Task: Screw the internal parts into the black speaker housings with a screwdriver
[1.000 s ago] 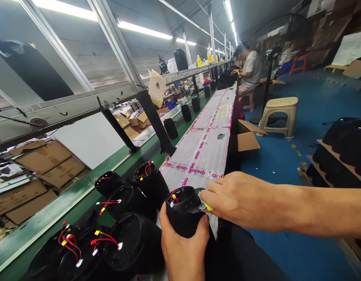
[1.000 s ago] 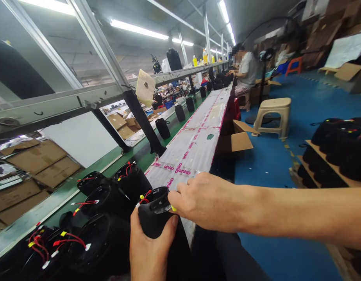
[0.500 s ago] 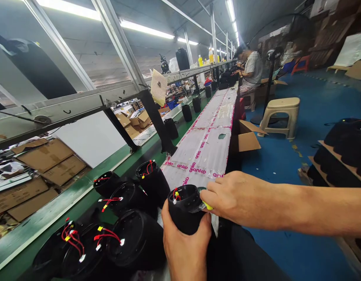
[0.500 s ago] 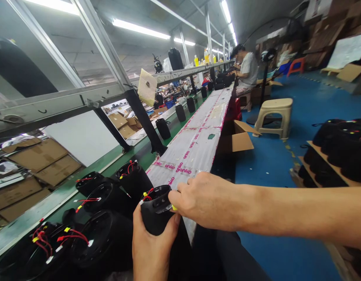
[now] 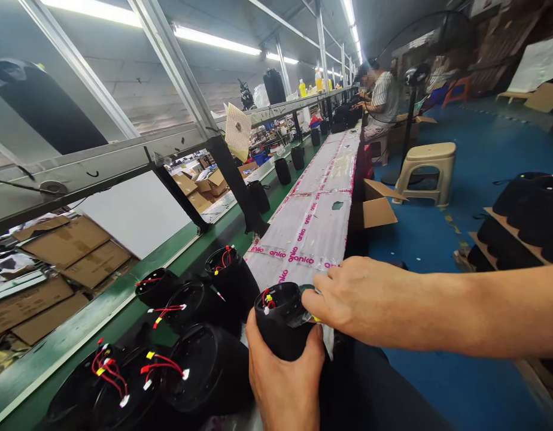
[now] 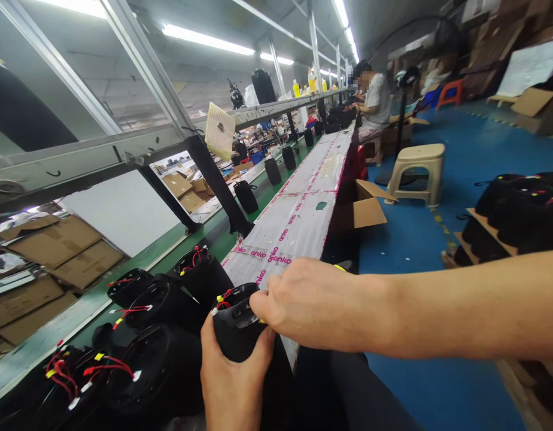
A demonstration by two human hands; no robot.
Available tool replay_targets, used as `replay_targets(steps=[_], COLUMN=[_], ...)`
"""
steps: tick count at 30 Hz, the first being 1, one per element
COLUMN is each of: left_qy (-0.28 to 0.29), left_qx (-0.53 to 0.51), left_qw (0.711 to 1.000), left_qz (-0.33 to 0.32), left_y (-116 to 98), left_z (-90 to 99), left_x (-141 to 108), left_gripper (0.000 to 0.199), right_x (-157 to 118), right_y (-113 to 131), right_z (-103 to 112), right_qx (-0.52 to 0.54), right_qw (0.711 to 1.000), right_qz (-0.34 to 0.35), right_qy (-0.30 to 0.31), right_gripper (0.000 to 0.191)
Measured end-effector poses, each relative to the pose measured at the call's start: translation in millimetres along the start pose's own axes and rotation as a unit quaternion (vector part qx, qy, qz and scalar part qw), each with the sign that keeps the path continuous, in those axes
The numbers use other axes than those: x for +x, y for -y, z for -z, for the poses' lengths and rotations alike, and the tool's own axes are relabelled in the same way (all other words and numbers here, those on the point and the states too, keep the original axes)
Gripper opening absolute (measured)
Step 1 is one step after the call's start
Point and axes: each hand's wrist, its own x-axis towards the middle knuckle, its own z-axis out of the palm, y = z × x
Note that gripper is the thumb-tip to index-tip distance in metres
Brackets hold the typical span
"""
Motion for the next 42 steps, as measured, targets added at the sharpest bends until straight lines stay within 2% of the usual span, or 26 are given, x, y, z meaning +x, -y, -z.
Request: replay_targets(steps=[6,14,18,24,26,28,32,34,37,42], left_qy=[-0.002,-0.01,-0.018,-0.017,-0.008,0.004,0.04,0.057,0.062,0.046], left_qx=[-0.002,0.011,0.012,0.015,-0.006,-0.031,-0.091,-0.13,-0.145,-0.102], left_qw=[1.0,1.0,1.0,1.0,1.0,0.999,0.995,0.989,0.987,0.993], left_qz=[-0.006,-0.01,-0.013,-0.009,-0.015,-0.021,-0.029,-0.037,-0.035,-0.038], left_y=[-1.5,-1.7,-1.1,-0.2,-0.3,-0.6,0.8,3.1,6.1,6.2], left_z=[0.6,-1.4,-1.9,-1.7,-1.0,0.7,7.5,10.9,12.8,10.5], left_x=[1.6,1.0,0.6,0.3,0.2,0.7,4.3,6.4,7.7,6.1], left_gripper=[0.082,0.079,0.079,0.084,0.083,0.081,0.072,0.068,0.071,0.076], right_x=[3.4,-4.5,1.8,12.8,11.7,7.4,-7.1,-14.2,-19.8,-13.1], right_y=[-4.6,-1.5,-0.8,-10.1,-12.3,-12.7,-8.3,-4.7,0.4,4.4], right_z=[5.8,-3.4,-0.9,7.4,0.1,-12.5,-31.8,-30.8,-21.1,-8.3], right_qx=[0.005,-0.02,0.007,0.092,0.098,0.115,0.21,0.254,0.281,0.176], right_qw=[1.0,1.0,0.999,0.99,0.991,0.993,0.968,0.949,0.942,0.98], right_qz=[-0.008,-0.018,-0.028,-0.012,-0.003,0.003,-0.007,-0.04,-0.087,-0.065], right_qy=[0.014,-0.004,0.02,0.106,0.087,0.032,-0.136,-0.182,-0.161,-0.073], right_gripper=[0.016,0.017,0.015,0.011,0.008,0.004,0.032,0.036,0.034,0.023])
